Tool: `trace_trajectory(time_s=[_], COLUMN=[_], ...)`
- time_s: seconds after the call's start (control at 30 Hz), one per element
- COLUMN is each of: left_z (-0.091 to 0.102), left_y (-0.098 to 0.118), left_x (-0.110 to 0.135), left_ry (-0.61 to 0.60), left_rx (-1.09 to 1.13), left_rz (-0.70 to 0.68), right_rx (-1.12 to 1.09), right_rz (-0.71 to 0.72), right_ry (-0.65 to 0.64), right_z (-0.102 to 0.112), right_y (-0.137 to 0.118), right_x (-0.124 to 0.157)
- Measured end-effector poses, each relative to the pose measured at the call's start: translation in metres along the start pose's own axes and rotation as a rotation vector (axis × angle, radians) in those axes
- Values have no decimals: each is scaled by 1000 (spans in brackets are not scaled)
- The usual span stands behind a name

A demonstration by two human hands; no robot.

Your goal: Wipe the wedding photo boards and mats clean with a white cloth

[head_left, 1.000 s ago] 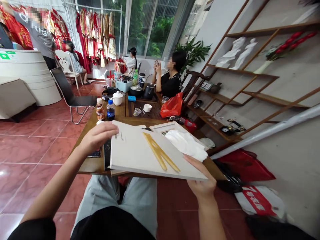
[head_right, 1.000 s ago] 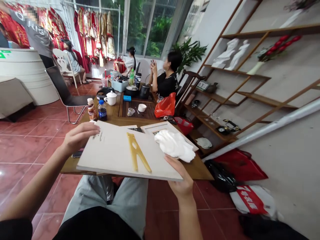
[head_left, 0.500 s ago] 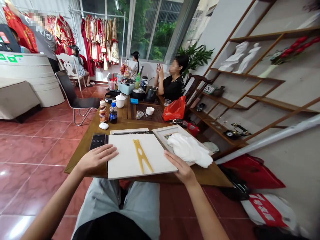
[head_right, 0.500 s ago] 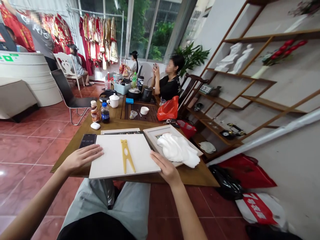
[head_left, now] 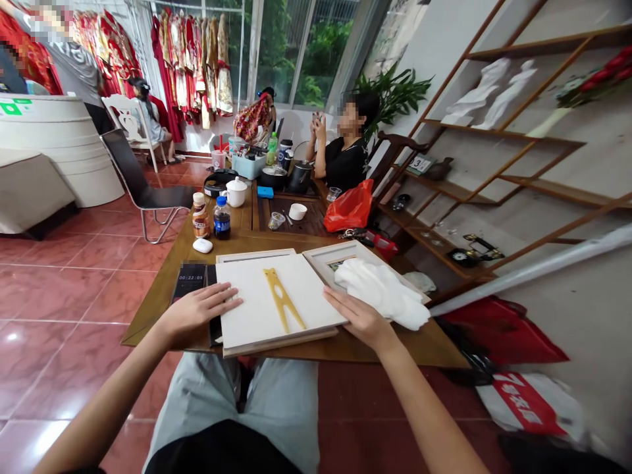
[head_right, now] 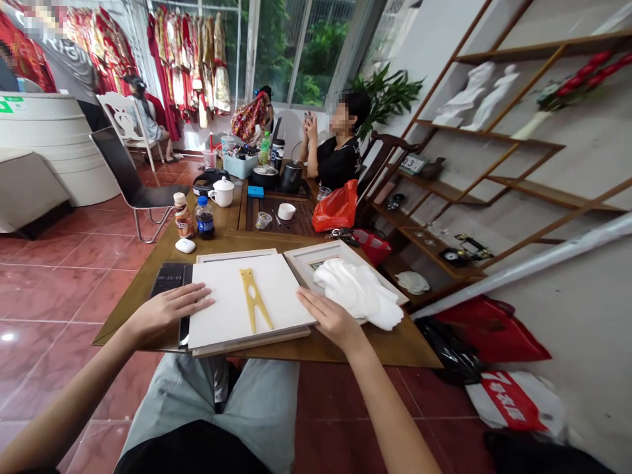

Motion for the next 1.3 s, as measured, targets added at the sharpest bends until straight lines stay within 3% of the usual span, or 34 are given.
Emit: trace_trajectory(time_s=[0.27,0.5,0.83,1.0,1.07,1.17,1.23,1.3], left_z=[6,7,2,19,29,35,27,12], left_y=[-1,10,26,11,5,2,3,1], left_x=[-25,-62,-81,-78,-81,-96,-110,-122], left_ry=[-118,-331,-390,-416,-401,-275,-198,-227], left_rx=[-25,-163,-198,-151,-119,-86,-30,12], left_rz=[70,266,362,339,338,352,390,462], right_rx=[150,360,409,357,387,500,511,366], right_rz=[62,198,147,96,-17,-403,-680,-871], right_ry=[-289,-463,-425,-485,-501,-453,-434,-373], right_z=[15,18,-4,17,35,52,51,40], right_y=[-9,-18,-24,-21,-7,29,52,69], right_x=[-20,-42,-47,-51,-51,-40,-25,-9])
Point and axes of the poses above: each hand's wrist, its own x-axis away from the middle knuckle, its own z-axis out of the back of the hand, y = z × x, the point moved 2 cm from there along -x, towards the middle knuckle, and after that the axes turned 1 degree about -y, right-handed, at the moved point
